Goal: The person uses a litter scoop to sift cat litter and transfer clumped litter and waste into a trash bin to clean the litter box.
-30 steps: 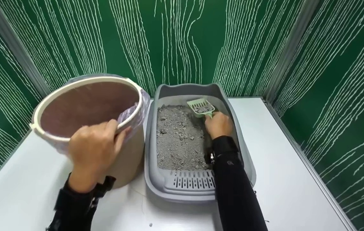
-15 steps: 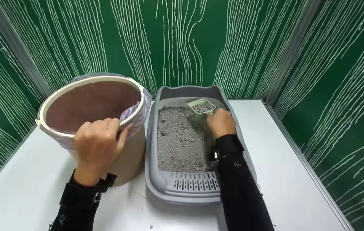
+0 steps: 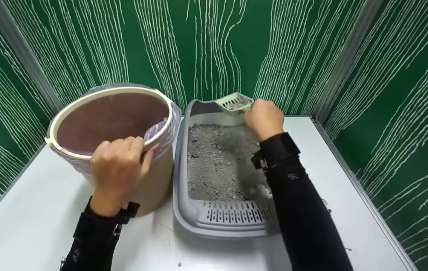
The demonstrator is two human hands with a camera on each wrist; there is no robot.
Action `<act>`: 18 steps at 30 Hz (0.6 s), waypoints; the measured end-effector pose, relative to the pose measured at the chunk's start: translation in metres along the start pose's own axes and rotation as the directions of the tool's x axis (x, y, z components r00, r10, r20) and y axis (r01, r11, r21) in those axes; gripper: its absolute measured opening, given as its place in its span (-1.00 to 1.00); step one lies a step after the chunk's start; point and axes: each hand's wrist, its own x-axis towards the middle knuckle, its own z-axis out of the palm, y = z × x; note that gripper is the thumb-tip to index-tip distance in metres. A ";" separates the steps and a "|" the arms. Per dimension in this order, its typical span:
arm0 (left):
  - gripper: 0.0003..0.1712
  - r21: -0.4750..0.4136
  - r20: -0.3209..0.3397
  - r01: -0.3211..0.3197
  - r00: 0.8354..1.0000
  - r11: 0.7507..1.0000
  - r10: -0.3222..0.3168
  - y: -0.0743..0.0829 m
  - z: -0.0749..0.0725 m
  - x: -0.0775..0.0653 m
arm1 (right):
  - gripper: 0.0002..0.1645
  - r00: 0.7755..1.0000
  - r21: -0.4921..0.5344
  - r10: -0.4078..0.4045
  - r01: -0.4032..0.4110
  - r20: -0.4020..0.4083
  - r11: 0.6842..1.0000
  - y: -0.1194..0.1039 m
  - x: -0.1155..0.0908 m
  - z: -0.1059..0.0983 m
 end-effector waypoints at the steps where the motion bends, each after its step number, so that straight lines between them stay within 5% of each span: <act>1: -0.64 0.000 0.001 0.001 1.000 1.000 -0.001 0.000 0.000 0.000 | -0.49 1.000 -0.008 -0.012 0.012 0.000 1.000 -0.004 0.000 -0.004; 8: -0.67 0.005 -0.010 0.007 1.000 1.000 -0.007 0.000 0.000 0.000 | -0.52 0.996 -0.092 -0.086 0.085 -0.014 0.992 -0.028 -0.002 -0.024; 18: -0.68 0.003 -0.004 -0.001 1.000 1.000 0.001 0.002 -0.001 -0.001 | -0.58 0.989 -0.049 -0.125 0.122 -0.074 0.991 -0.032 -0.004 -0.025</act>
